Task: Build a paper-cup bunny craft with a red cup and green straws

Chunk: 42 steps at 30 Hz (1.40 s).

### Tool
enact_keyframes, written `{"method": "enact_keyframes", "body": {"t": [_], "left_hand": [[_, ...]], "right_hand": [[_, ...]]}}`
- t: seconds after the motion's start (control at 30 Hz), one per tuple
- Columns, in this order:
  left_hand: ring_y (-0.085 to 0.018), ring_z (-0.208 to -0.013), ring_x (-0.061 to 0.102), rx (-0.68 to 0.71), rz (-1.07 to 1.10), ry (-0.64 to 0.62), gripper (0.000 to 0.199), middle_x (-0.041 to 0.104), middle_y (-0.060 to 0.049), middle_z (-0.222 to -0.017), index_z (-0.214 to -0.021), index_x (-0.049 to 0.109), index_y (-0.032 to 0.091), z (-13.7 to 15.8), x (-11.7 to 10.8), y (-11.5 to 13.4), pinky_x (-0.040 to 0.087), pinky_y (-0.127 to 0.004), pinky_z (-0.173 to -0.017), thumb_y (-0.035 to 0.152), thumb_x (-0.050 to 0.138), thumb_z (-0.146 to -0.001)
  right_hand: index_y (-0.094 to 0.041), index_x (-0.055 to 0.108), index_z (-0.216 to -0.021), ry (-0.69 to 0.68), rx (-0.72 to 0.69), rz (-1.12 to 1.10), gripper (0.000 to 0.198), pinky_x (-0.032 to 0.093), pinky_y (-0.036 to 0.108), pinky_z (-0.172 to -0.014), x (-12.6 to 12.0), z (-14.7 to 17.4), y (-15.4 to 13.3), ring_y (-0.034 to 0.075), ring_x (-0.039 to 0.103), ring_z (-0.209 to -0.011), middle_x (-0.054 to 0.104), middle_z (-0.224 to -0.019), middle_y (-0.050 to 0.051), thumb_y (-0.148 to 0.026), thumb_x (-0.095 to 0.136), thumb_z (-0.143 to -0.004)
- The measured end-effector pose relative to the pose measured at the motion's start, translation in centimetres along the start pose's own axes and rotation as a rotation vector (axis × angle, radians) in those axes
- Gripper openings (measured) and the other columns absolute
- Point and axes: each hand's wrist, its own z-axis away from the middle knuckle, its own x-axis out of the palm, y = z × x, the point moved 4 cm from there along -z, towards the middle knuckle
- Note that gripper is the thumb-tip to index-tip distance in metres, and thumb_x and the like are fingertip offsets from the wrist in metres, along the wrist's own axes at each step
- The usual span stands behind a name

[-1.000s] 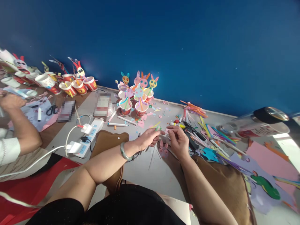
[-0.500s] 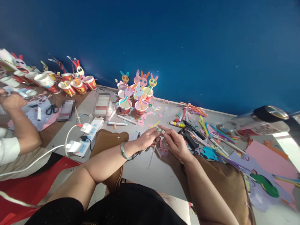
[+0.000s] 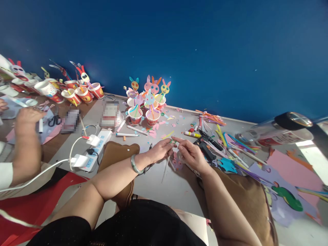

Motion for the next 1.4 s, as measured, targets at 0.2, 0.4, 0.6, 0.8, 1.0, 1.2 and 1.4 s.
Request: {"method": "enact_keyframes", "body": {"t": [0.2, 0.4, 0.6, 0.8, 1.0, 1.2, 1.4], "left_hand": [[-0.005, -0.041, 0.024, -0.004, -0.023, 0.124, 0.031, 0.032, 0.011, -0.054, -0.1, 0.055, 0.019, -0.1, -0.7, 0.8, 0.016, -0.022, -0.044, 0.048, 0.058, -0.089], [-0.01, -0.057, 0.046, 0.177, -0.242, 0.137, 0.033, 0.048, 0.007, -0.059, -0.106, 0.062, 0.016, 0.3, -1.0, 1.9, 0.038, -0.025, -0.062, 0.032, 0.072, -0.079], [-0.013, -0.076, 0.056, 0.321, -0.288, 0.2, 0.02, 0.06, 0.001, -0.074, -0.079, 0.06, 0.016, 0.1, -1.5, 2.2, 0.043, -0.027, -0.078, 0.035, 0.066, -0.083], [-0.011, -0.071, 0.051, 0.236, -0.265, 0.262, 0.022, 0.057, 0.003, -0.07, -0.078, 0.059, 0.016, 0.0, -1.6, 2.0, 0.041, -0.026, -0.073, 0.036, 0.068, -0.077], [-0.007, -0.058, 0.041, 0.188, -0.19, 0.286, 0.021, 0.047, 0.007, -0.06, -0.072, 0.055, 0.017, 0.0, -1.6, 1.8, 0.034, -0.024, -0.06, 0.033, 0.069, -0.077], [-0.003, -0.04, 0.02, -0.048, 0.058, 0.216, 0.029, 0.025, 0.012, -0.049, -0.074, 0.05, 0.02, -0.3, -1.4, 0.9, 0.01, -0.023, -0.044, 0.035, 0.074, -0.074], [-0.003, -0.039, 0.018, -0.067, 0.193, 0.158, 0.028, 0.027, 0.011, -0.052, -0.074, 0.049, 0.019, 0.0, -1.2, 1.9, 0.01, -0.021, -0.041, 0.039, 0.068, -0.081]], "right_hand": [[-0.022, 0.054, -0.077, 0.18, 0.237, -0.307, 0.038, 0.034, 0.026, -0.041, -0.3, -0.3, 0.8, 0.005, 0.037, -0.044, 0.069, -0.132, 0.01, -0.056, 0.063, -0.09], [-0.021, 0.057, -0.073, 0.119, 0.37, -0.419, 0.041, 0.031, 0.024, -0.042, 0.6, -0.4, 1.2, 0.004, 0.034, -0.046, 0.074, -0.116, 0.005, -0.059, 0.07, -0.083], [-0.021, 0.057, -0.076, 0.036, 0.389, -0.398, 0.042, 0.032, 0.023, -0.044, 1.3, -0.3, 1.5, 0.006, 0.036, -0.047, 0.072, -0.089, 0.002, -0.06, 0.072, -0.08], [-0.02, 0.06, -0.082, 0.04, 0.365, -0.232, 0.043, 0.033, 0.023, -0.045, 1.1, -0.4, 2.0, 0.006, 0.04, -0.049, 0.069, -0.082, 0.002, -0.059, 0.075, -0.076], [-0.02, 0.063, -0.085, 0.112, 0.357, -0.113, 0.037, 0.041, 0.025, -0.054, 0.6, -0.5, 1.5, 0.012, 0.055, -0.061, 0.07, -0.082, 0.004, -0.052, 0.077, -0.074], [-0.02, 0.061, -0.078, -0.012, 0.395, -0.223, 0.036, 0.03, 0.024, -0.047, 0.8, -0.3, 0.8, 0.009, 0.041, -0.049, 0.065, -0.064, -0.001, -0.054, 0.072, -0.08], [-0.021, 0.062, -0.076, 0.008, 0.438, -0.403, 0.034, 0.03, 0.026, -0.047, 1.0, -0.5, 1.4, 0.008, 0.039, -0.047, 0.068, -0.068, 0.0, -0.052, 0.075, -0.078]]}}
